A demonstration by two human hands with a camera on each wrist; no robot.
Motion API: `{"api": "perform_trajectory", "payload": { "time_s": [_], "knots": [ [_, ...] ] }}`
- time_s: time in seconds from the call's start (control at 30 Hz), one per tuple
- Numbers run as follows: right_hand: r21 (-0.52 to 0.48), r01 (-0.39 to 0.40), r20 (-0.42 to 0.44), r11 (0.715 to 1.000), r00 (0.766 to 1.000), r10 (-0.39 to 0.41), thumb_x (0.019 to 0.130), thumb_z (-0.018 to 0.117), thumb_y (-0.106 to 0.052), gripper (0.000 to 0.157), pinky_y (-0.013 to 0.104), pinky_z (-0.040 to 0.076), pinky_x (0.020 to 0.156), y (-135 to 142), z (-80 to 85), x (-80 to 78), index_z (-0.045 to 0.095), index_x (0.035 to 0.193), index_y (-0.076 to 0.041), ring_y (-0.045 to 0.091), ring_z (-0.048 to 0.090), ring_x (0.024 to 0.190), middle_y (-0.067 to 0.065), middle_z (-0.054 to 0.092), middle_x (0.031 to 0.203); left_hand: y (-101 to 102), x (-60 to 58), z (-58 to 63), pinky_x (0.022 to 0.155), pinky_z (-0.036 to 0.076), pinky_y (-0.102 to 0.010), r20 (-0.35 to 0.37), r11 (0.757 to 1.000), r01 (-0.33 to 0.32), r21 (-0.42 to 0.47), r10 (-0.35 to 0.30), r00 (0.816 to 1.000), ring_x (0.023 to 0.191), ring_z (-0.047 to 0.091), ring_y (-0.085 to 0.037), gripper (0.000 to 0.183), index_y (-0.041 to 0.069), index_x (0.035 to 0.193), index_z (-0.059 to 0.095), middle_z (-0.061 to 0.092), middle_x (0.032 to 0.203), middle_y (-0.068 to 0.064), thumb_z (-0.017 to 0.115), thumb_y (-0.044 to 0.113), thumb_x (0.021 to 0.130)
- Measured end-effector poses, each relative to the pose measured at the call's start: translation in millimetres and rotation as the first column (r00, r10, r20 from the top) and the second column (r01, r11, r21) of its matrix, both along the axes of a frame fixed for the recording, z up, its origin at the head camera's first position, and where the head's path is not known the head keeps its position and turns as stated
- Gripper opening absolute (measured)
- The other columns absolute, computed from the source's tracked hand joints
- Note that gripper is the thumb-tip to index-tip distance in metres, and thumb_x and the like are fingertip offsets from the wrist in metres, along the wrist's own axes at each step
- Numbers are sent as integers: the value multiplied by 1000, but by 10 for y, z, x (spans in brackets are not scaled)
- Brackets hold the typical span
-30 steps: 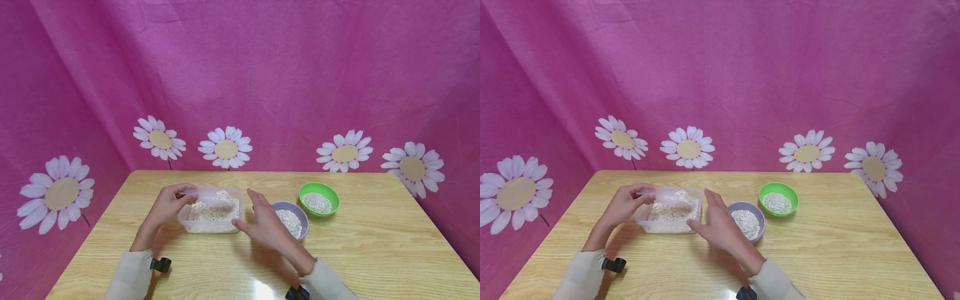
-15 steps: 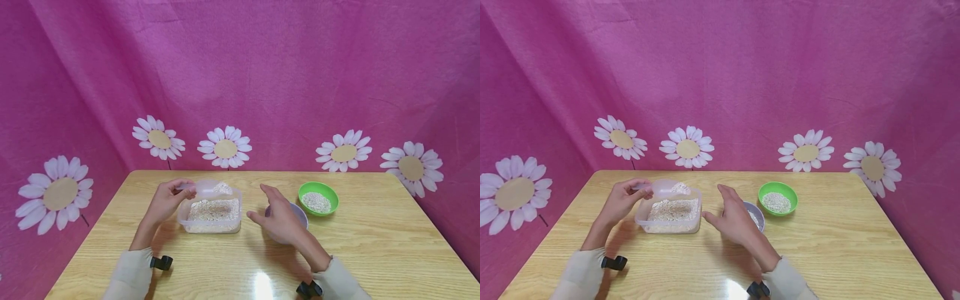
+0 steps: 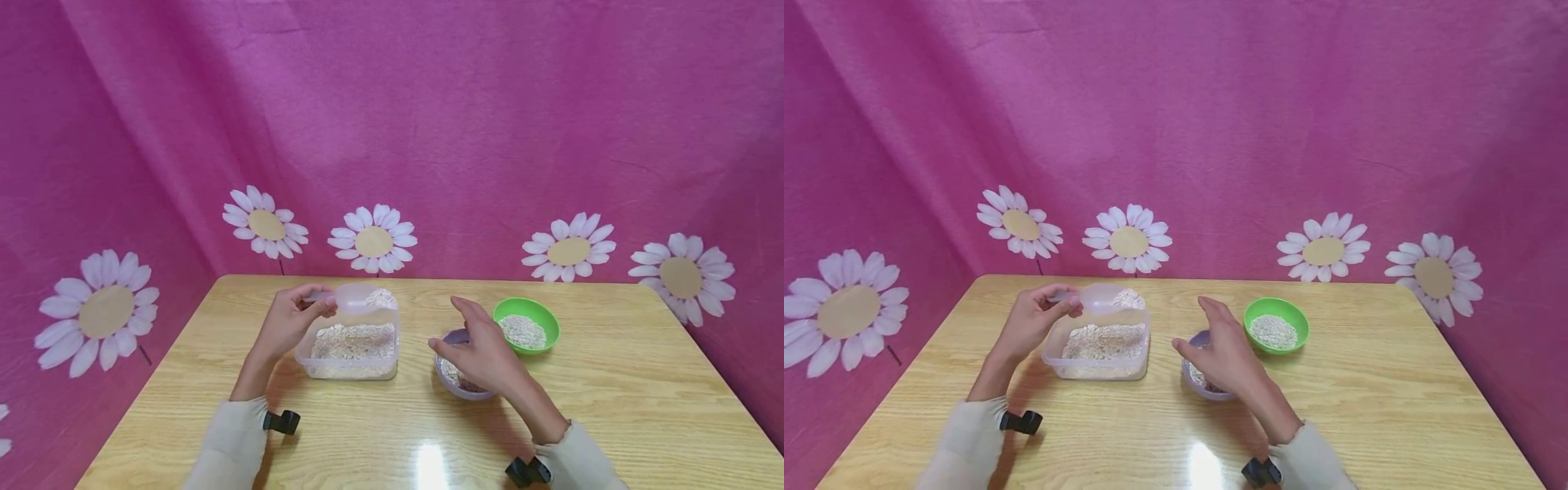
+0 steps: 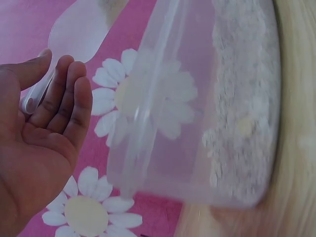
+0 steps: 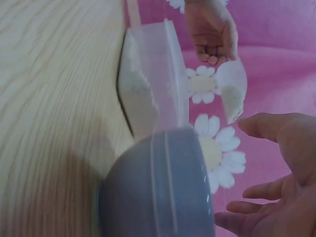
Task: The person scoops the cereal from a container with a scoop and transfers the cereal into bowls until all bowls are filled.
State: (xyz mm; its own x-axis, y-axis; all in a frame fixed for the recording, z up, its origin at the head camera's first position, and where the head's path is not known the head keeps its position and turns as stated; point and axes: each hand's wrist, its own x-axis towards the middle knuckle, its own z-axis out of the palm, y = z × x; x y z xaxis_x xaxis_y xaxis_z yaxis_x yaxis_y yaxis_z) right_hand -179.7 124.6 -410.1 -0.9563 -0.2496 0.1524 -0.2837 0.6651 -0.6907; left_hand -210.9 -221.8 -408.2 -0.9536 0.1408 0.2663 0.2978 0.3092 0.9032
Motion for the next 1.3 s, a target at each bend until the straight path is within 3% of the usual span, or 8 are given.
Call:
{"api": "perform_trajectory", "payload": {
  "time_s": [0.13, 0.27, 0.47, 0.77, 1.0, 1.3],
  "knots": [
    [6, 12, -38, 1000, 999, -12, 96, 80, -32, 83, 60, 53, 105, 189, -23, 9, 42, 160, 5, 46, 64, 126, 27, 50, 159, 149, -43, 33, 86, 64, -30, 1, 999, 19, 41, -19, 1000, 84, 74, -7, 23, -7, 122, 72, 77, 99, -21, 69, 9, 105],
    [21, 38, -51, 999, 998, -37, 96, 81, -31, 84, 60, 55, 104, 394, -20, -6, 41, 159, 7, 50, 65, 125, 31, 50, 157, 343, -81, 61, 84, 62, -25, -2, 999, 22, 47, -22, 1000, 85, 75, -13, 22, -4, 121, 73, 78, 98, -20, 70, 9, 104],
    [64, 108, -49, 992, 993, -105, 95, 82, -33, 86, 67, 52, 104, 707, -39, -53, 40, 158, 9, 54, 61, 129, 36, 47, 158, 686, -147, 88, 82, 61, -25, -64, 998, 57, 35, -55, 996, 88, 76, -30, 18, -2, 118, 75, 78, 97, -21, 72, 9, 103],
    [118, 192, -56, 974, 981, -187, 95, 82, -33, 89, 75, 38, 114, 1143, -125, -72, 37, 157, 13, 62, 44, 142, 42, 42, 156, 1183, -254, 59, 83, 63, -30, -70, 993, 114, 36, -112, 991, 84, 75, -11, 16, 2, 115, 77, 80, 98, -20, 74, 12, 102],
    [136, 210, -40, 968, 978, -207, 94, 82, -34, 93, 74, 39, 114, 1294, -254, -74, 35, 157, 16, 62, 42, 142, 43, 39, 157, 1468, -359, -15, 82, 63, -28, -53, 987, 156, 31, -154, 987, 83, 74, -8, 16, 3, 114, 77, 80, 98, -18, 75, 13, 102],
    [143, 181, 3, 973, 983, -184, 93, 83, -37, 102, 75, 37, 115, 1373, -361, -113, 30, 155, 23, 64, 43, 140, 49, 38, 153, 1758, -467, -8, 73, 55, -21, -54, 977, 201, -71, -205, 977, 80, 69, -7, 16, 6, 112, 79, 78, 91, -11, 75, 17, 102]
  ]
}}
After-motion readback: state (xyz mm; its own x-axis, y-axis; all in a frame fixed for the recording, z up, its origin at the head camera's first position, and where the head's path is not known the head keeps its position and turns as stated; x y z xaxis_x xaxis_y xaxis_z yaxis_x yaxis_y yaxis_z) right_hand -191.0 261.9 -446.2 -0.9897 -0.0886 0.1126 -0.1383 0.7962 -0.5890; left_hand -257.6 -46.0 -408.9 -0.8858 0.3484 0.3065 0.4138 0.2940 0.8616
